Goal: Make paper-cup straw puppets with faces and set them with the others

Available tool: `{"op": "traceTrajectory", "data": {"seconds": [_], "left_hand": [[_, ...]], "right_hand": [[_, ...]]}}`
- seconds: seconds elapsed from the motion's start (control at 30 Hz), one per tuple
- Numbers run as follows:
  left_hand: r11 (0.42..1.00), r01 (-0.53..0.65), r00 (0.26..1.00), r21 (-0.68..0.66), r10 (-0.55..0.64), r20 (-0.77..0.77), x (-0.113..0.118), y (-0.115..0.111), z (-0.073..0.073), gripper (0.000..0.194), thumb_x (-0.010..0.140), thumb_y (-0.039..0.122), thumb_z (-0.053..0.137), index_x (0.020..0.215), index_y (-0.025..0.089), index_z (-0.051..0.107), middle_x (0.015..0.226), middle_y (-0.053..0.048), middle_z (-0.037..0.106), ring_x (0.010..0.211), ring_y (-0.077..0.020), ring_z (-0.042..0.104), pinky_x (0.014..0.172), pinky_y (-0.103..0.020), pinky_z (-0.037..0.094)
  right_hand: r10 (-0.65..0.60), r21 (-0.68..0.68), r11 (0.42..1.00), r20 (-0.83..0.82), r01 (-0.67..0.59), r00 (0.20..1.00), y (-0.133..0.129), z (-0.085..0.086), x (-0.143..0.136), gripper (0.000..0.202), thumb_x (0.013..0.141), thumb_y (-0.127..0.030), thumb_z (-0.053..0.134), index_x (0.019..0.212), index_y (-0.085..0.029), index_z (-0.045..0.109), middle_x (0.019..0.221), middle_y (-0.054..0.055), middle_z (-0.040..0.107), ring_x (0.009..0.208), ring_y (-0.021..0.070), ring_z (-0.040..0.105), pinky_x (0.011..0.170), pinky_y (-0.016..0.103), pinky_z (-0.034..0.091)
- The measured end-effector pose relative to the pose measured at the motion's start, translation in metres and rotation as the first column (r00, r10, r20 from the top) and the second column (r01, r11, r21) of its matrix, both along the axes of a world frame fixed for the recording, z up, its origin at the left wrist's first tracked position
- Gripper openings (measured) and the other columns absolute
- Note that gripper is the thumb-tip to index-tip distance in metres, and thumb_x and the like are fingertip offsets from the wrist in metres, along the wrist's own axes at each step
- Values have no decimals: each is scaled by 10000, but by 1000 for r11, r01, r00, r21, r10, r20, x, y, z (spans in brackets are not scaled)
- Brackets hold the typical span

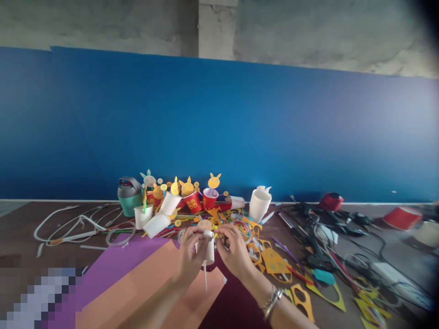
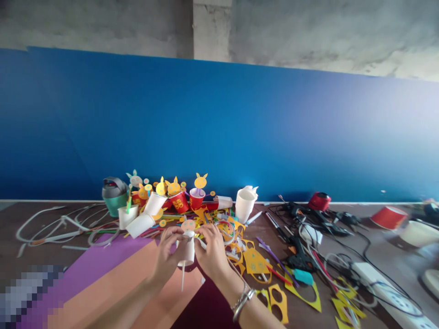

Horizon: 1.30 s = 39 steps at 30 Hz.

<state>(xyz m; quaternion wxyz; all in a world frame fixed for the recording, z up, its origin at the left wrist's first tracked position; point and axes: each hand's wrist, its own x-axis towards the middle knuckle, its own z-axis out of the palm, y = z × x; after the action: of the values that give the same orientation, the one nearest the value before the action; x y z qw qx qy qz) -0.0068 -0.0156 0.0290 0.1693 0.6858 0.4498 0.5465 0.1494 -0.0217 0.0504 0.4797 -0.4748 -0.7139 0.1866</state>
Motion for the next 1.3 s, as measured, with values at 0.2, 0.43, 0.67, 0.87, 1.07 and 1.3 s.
{"op": "traceTrajectory", "data": {"seconds": [0.2, 0.43, 0.67, 0.87, 1.07, 1.3], "left_hand": [[996, 83, 996, -33, -82, 25, -1, -2, 1, 142, 858, 266, 540, 770, 207, 636, 951, -62, 556, 944, -219, 553, 838, -342, 447], [996, 83, 997, -30, -83, -1, -1, 2, 1, 89, 796, 246, 583, 739, 205, 639, 928, -59, 566, 937, -230, 552, 826, -349, 442], [991, 105, 994, -78, -103, 34, 2, -2, 9, 84, 765, 206, 570, 707, 200, 630, 850, -45, 576, 880, -225, 554, 791, -335, 440], [986, 121, 992, -112, -116, 48, 1, 0, 8, 95, 758, 186, 555, 716, 200, 639, 853, -49, 587, 892, -233, 562, 798, -342, 443], [988, 119, 992, -96, -113, 64, -1, 4, 3, 164, 822, 231, 518, 705, 199, 628, 852, -47, 577, 865, -211, 565, 769, -316, 443], [998, -24, 998, -65, 28, 64, -2, 7, 0, 205, 849, 288, 522, 685, 202, 610, 808, -31, 553, 833, -204, 545, 740, -313, 431]], "right_hand": [[106, -179, 975, -140, -130, 985, 7, 0, 1, 102, 815, -212, 582, 764, -184, 666, 974, 71, 601, 957, 218, 582, 818, 310, 461], [117, -82, 989, -105, -125, 988, 4, 2, 0, 115, 814, -166, 575, 718, -185, 635, 931, 63, 601, 928, 204, 573, 836, 312, 440], [114, -116, 985, -129, -129, 985, 3, 2, -2, 131, 829, -167, 562, 715, -181, 626, 919, 53, 609, 903, 192, 575, 823, 303, 437], [112, -121, 985, -123, -127, 986, 4, 0, -1, 146, 832, -161, 549, 716, -180, 635, 929, 56, 612, 914, 198, 579, 810, 303, 445], [64, -51, 996, -66, -67, 996, 5, -4, -1, 123, 823, -158, 573, 766, -196, 675, 932, 62, 617, 907, 206, 584, 813, 319, 463], [-76, 126, 990, 69, 67, 995, -3, -2, -3, 212, 851, -159, 554, 1039, -218, 631, 983, 68, 626, 936, 228, 550, 825, 361, 431]]}}
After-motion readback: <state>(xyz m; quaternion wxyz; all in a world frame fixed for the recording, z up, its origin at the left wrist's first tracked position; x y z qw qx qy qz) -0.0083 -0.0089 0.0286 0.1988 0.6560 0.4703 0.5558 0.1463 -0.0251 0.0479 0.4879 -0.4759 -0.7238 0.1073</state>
